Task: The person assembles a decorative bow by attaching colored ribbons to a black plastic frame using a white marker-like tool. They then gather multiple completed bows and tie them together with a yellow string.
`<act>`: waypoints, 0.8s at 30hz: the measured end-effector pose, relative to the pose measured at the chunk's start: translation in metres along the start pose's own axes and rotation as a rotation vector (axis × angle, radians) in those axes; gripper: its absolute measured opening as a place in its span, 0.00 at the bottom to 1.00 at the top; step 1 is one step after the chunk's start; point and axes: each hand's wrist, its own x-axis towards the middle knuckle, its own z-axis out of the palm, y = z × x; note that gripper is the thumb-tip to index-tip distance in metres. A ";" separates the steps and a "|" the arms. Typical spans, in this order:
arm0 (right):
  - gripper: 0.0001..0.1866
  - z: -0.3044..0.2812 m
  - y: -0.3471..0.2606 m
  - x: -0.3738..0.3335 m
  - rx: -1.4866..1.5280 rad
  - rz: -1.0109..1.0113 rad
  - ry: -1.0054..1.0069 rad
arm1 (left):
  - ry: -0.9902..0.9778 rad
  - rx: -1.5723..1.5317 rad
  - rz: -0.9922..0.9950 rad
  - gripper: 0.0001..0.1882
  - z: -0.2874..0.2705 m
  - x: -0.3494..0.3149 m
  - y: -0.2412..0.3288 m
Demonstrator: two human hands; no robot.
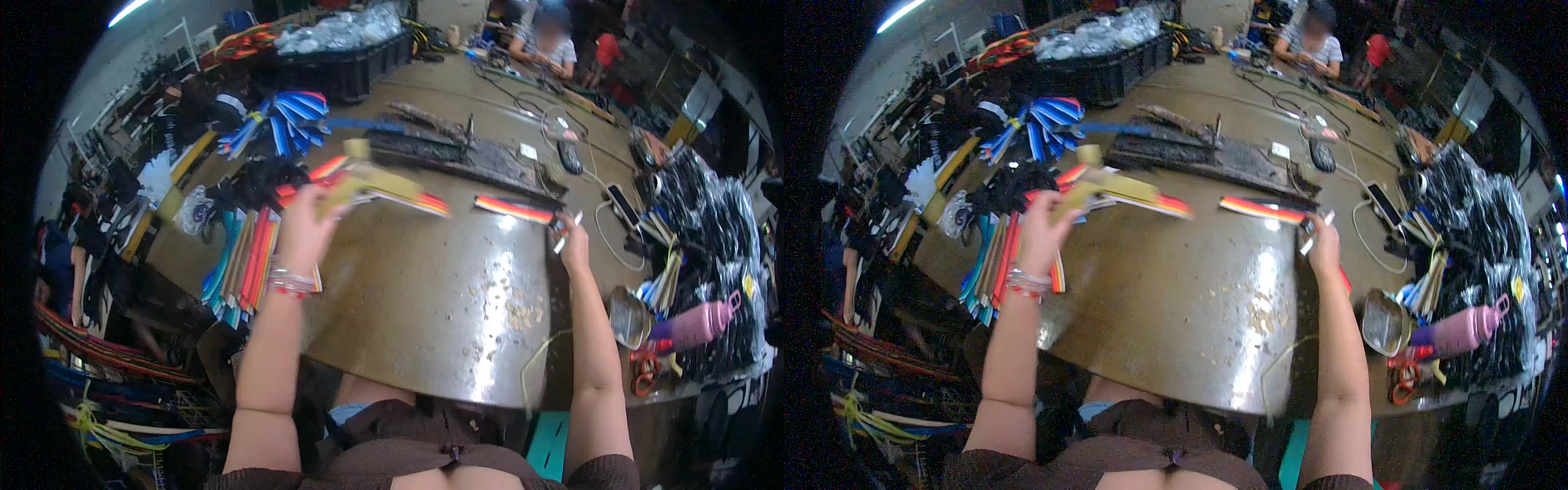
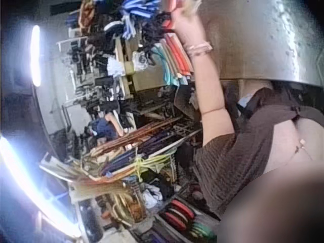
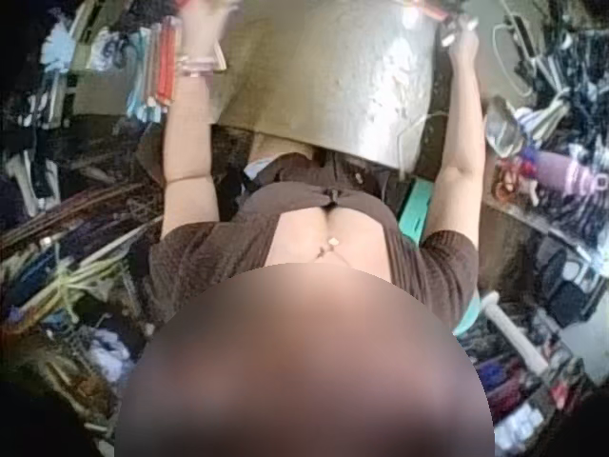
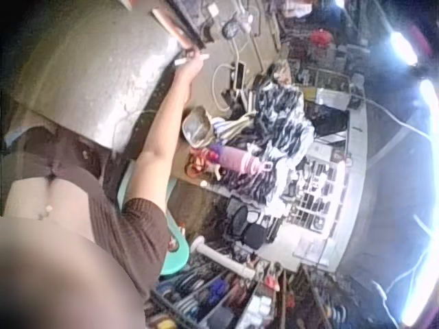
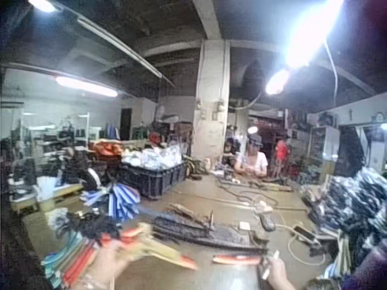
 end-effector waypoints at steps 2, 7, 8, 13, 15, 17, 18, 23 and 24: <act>0.17 -0.002 0.039 0.013 0.357 0.425 -0.087 | 0.126 0.002 -0.047 0.16 -0.042 0.016 -0.050; 0.18 0.015 -0.002 -0.031 -0.162 0.173 -0.179 | 0.421 -0.305 -0.084 0.17 -0.066 -0.015 -0.111; 0.16 0.020 -0.029 -0.051 -0.386 -0.227 -0.252 | 0.443 -0.271 0.166 0.19 -0.065 -0.021 -0.108; 0.07 0.030 -0.146 -0.163 -0.439 -0.377 -0.360 | 0.122 -0.770 0.250 0.11 -0.037 -0.060 -0.033; 0.08 0.022 -0.167 -0.184 -0.498 -0.297 -0.517 | -0.081 -1.208 -0.043 0.10 -0.002 -0.086 0.018; 0.08 0.013 -0.187 -0.202 -0.243 -0.151 -0.263 | -0.152 -0.628 0.112 0.10 0.034 -0.117 0.070; 0.08 0.007 -0.196 -0.207 0.007 0.009 -0.246 | -0.254 -0.442 0.306 0.14 0.047 -0.133 0.092; 0.08 -0.021 -0.219 -0.207 0.018 0.170 -0.148 | -0.581 -0.653 0.237 0.19 0.071 -0.197 0.159; 0.09 -0.023 -0.214 -0.200 -0.037 0.185 -0.149 | -0.739 -0.719 0.192 0.16 0.069 -0.198 0.160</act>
